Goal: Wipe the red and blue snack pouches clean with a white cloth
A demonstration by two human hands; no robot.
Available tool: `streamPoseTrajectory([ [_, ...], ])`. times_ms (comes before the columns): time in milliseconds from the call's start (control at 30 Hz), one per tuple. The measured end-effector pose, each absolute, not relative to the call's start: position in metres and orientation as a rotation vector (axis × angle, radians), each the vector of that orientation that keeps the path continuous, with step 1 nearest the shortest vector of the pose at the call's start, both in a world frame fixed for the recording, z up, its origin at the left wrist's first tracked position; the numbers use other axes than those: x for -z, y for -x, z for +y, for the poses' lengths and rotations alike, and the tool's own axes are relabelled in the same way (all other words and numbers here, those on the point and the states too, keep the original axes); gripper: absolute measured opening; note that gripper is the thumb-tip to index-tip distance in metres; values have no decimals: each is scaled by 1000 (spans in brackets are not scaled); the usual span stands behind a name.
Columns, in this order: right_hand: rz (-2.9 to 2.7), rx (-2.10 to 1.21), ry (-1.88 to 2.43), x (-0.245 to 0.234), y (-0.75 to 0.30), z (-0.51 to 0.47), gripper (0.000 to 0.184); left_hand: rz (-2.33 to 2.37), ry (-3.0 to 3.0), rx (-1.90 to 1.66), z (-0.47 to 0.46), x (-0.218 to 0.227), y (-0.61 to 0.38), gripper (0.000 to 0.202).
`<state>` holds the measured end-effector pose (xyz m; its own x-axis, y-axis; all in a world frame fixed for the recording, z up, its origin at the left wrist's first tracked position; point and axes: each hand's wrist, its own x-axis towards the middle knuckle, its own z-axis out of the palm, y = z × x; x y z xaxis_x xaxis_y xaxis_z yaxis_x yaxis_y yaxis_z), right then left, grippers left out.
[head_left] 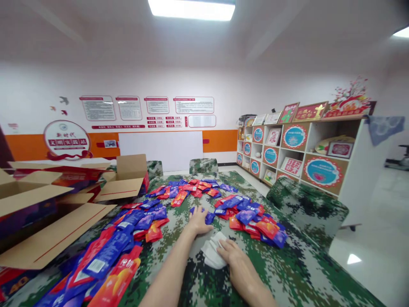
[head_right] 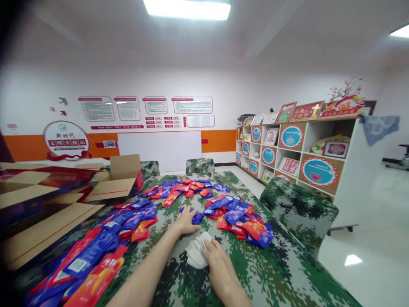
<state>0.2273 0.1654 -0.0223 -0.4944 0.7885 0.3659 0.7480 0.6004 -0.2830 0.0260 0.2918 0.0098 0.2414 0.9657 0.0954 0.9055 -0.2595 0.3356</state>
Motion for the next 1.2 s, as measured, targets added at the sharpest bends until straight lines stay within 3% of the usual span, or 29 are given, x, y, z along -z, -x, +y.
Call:
streamPoseTrajectory([
  [267,-2399,-186,1279,10,-223,167,66,1699,-2361,-488,275,0,2,86],
  [567,-2357,-154,1213,30,-228,172,65,1536,-2450,-553,157,4,56,50],
  [1200,-2208,-156,1170,9,-216,168,62,1366,-2581,-529,48,-17,61,64],
])
